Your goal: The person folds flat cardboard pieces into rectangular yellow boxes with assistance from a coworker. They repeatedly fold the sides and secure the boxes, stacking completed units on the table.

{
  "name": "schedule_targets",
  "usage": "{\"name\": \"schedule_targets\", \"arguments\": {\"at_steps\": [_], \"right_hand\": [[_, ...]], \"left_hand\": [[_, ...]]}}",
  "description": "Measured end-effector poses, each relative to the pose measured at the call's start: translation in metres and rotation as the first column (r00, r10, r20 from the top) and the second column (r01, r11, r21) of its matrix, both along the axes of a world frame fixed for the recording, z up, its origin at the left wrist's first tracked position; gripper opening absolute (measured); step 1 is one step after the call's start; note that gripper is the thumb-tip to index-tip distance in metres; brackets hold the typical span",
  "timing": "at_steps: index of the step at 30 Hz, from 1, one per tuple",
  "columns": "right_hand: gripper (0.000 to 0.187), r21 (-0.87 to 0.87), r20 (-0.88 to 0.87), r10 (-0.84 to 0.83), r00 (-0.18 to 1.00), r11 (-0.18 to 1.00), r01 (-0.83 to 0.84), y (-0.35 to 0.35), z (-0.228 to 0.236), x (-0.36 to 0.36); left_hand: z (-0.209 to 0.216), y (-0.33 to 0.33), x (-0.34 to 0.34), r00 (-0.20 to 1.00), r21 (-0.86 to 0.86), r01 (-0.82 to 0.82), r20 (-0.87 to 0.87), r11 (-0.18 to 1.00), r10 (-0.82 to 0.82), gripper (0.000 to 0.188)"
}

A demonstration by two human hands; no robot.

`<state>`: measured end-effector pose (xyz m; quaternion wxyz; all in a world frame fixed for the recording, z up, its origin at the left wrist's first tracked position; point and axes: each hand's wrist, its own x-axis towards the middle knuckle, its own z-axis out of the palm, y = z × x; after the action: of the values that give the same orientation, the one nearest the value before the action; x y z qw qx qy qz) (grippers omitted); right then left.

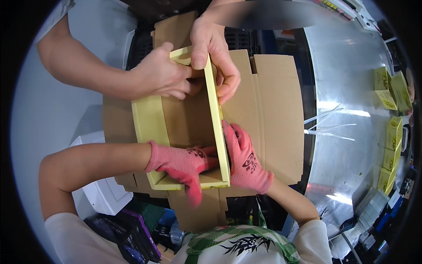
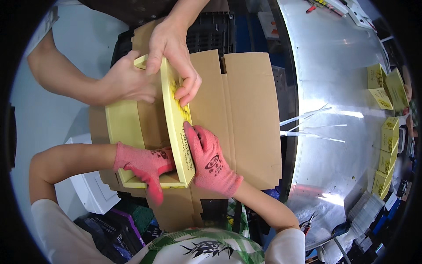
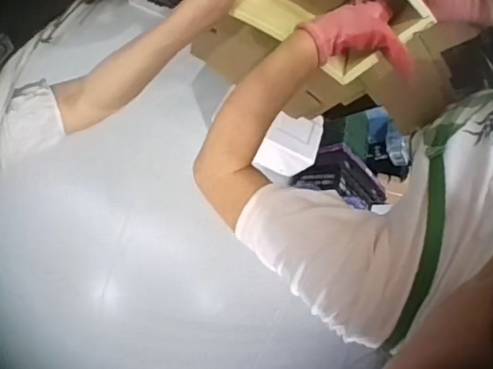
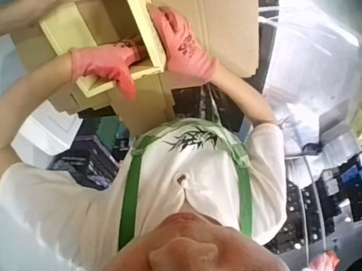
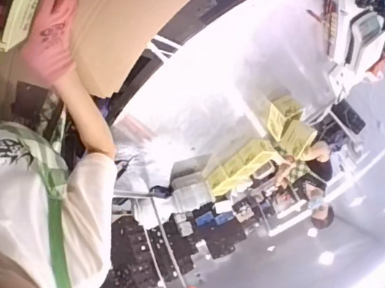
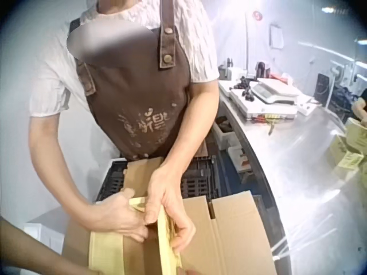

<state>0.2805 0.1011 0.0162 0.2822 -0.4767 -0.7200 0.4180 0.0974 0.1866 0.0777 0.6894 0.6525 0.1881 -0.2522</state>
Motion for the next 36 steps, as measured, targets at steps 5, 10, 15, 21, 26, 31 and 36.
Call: {"name": "schedule_targets", "arguments": {"at_steps": [5,10,15,21,26,31,36], "right_hand": [[0.090,-0.111,-0.182,0.059,0.982,0.991,-0.080,-0.003,0.028,0.025],[0.067,0.185,-0.394,0.117,0.912,0.982,-0.046,0.009,0.098,0.011],[0.056,-0.386,0.240,0.656,0.716,0.741,-0.549,0.051,0.127,-0.065],[0.096,-0.777,0.163,0.954,0.251,0.281,-0.563,0.072,0.089,-0.107],[0.115,-0.856,-0.006,0.991,0.136,0.065,-0.513,0.086,0.067,-0.112],[0.107,-0.884,-0.010,0.992,0.128,0.051,-0.465,0.092,0.063,-0.120],[0.110,-0.809,0.000,0.999,0.051,0.030,-0.588,0.090,0.052,-0.126]], "left_hand": [[0.020,-0.022,-0.009,0.995,0.523,-0.058,0.103,0.851,0.005,0.057],[0.046,-0.079,-0.029,0.908,0.890,-0.419,0.405,0.177,0.110,0.039],[-0.003,-0.138,-0.089,0.146,0.399,-0.827,0.833,-0.396,0.534,0.049],[-0.071,-0.141,-0.071,-0.252,-0.259,-0.948,0.261,-0.184,0.932,0.077],[-0.080,-0.142,-0.068,-0.205,-0.442,-0.892,0.220,-0.090,0.954,0.080],[-0.093,-0.145,-0.071,-0.176,-0.426,-0.902,0.222,-0.067,0.959,0.080],[-0.097,-0.152,-0.068,-0.166,-0.423,-0.904,0.234,-0.053,0.958,0.080]]}}
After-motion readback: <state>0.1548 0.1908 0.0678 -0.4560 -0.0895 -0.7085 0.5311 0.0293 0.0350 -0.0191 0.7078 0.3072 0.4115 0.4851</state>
